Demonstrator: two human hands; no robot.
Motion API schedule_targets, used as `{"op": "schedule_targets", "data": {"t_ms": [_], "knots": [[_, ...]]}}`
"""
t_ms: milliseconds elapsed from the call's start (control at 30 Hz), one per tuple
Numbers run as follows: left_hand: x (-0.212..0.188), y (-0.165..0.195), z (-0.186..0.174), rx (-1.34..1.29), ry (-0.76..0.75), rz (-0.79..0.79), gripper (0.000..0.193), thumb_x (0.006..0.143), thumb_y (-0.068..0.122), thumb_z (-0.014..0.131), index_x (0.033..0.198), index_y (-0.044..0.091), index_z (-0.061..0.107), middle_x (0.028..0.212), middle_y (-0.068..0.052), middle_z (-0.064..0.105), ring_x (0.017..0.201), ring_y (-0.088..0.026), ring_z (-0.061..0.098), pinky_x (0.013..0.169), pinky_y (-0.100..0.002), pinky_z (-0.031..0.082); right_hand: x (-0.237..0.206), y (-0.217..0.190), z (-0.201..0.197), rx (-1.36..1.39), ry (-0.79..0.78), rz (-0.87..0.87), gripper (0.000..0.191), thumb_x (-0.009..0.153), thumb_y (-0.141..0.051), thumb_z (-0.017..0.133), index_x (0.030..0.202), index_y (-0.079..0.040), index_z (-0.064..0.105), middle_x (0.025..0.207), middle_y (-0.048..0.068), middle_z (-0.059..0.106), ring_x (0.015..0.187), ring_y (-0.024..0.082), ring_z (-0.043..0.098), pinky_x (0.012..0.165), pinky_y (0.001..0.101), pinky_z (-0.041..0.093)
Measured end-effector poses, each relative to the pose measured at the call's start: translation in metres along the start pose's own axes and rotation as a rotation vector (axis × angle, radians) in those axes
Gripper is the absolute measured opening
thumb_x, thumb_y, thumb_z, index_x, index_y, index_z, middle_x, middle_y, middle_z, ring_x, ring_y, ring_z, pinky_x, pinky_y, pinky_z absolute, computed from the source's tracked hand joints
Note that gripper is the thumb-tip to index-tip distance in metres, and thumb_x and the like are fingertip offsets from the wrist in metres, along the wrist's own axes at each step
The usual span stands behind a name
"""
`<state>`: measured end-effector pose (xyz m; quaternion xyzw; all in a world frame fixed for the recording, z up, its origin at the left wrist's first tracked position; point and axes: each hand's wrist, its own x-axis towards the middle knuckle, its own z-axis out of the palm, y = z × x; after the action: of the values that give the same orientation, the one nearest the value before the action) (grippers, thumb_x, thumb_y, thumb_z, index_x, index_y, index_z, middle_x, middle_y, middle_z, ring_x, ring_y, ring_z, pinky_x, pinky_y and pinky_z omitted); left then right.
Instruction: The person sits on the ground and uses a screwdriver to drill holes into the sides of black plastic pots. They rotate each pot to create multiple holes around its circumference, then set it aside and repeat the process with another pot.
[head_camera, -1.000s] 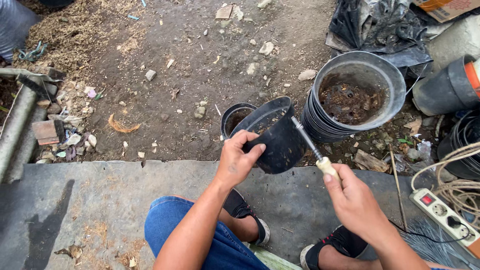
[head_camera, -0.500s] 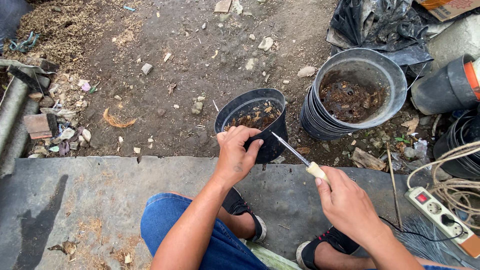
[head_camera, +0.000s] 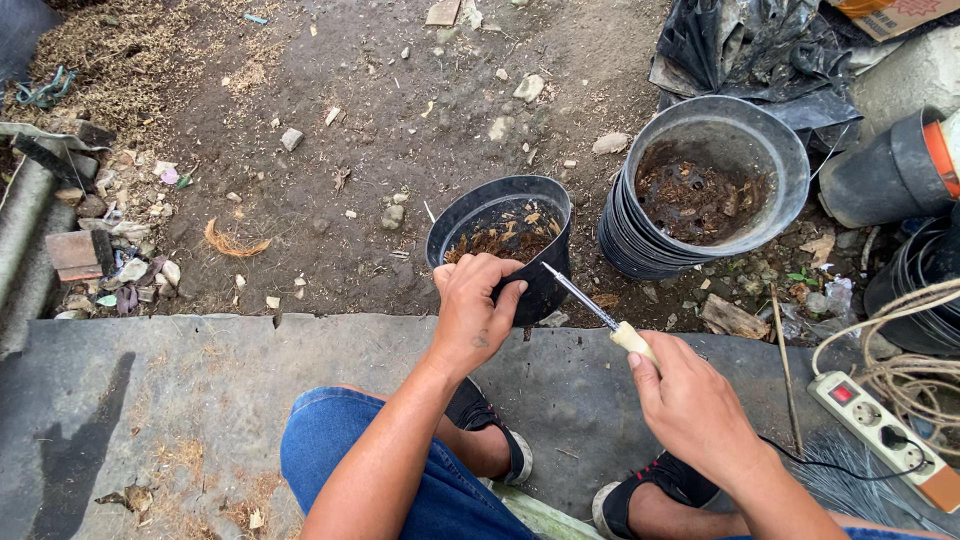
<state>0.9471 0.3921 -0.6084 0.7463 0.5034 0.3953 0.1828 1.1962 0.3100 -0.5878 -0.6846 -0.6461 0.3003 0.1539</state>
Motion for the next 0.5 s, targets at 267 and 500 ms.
{"op": "schedule_targets", "data": {"t_ms": [267,500], "knots": [[0.0000,-0.0007,0.0007,0.026,0.017,0.035,0.015,0.087,0.010,0.076,0.102,0.012,0.073,0.090,-0.001,0.066,0.087,-0.020,0.058,0.086,-0.037,0.031,0.0002,0.0003,0.0007,0.013,0.007,-0.008,0.032,0.097,-0.029,0.055,0.121,-0.009,0.062,0.106,0.016,0.069,0.098,0.040,0.067,0.083,0.0476,0.052],[-0.0009,-0.0003,0.0008,0.089,0.021,0.111,0.017,0.086,0.007,0.075,0.102,0.013,0.071,0.089,0.000,0.064,0.088,-0.022,0.057,0.085,-0.039,0.031,0.0003,0.0045,0.0035,0.006,-0.006,0.011,0.035,0.096,-0.030,0.055,0.123,-0.009,0.062,0.110,0.016,0.069,0.100,0.039,0.067,0.084,0.0472,0.053]]}}
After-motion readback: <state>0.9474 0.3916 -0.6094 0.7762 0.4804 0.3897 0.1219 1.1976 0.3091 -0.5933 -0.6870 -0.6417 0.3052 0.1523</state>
